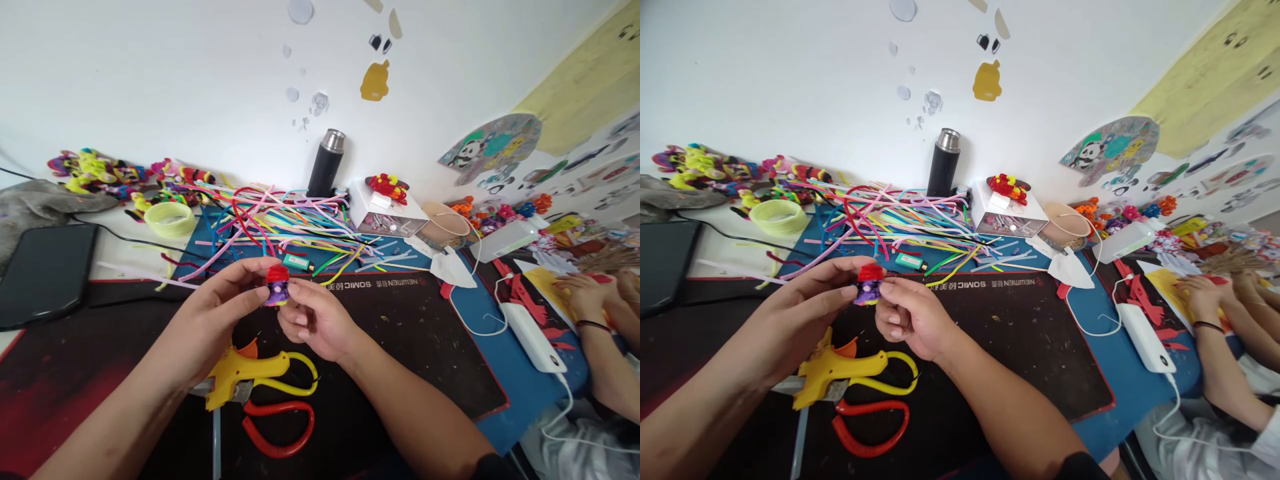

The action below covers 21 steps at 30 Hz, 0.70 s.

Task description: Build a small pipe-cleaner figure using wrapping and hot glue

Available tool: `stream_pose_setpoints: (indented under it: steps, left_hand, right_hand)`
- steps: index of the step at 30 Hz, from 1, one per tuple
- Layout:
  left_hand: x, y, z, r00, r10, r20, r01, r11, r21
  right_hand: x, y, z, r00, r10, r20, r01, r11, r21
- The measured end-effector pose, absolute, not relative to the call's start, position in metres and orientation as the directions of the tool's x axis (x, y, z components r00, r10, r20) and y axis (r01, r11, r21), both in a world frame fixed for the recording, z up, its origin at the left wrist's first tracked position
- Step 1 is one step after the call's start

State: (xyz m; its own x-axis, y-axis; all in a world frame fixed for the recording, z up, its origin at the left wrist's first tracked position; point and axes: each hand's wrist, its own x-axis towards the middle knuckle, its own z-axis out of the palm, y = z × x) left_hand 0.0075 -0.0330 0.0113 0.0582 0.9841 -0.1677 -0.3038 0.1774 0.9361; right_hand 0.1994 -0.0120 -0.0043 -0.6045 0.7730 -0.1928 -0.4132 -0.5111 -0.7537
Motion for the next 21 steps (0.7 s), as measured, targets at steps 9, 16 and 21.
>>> stream_pose_setpoints:
  steps: [9, 16, 21]
  left_hand:
    - [0.0081, -0.0336, 0.0137, 0.058, 0.982, -0.178, -0.311, 0.188, 0.932]
    - [0.0082, -0.0334, 0.0134, 0.060, 0.982, -0.180, -0.305, 0.190, 0.933]
    - [0.0069, -0.0336, 0.0122, 0.046, 0.985, -0.166, -0.290, 0.172, 0.942]
  right_hand:
    - [0.1992, -0.0129, -0.0036, -0.609, 0.768, -0.198, -0.411, -0.519, -0.749]
    - [0.1992, -0.0133, -0.0021, -0.603, 0.770, -0.207, -0.406, -0.520, -0.752]
    - [0.1987, -0.0128, -0.0030, -0.604, 0.769, -0.210, -0.398, -0.519, -0.756]
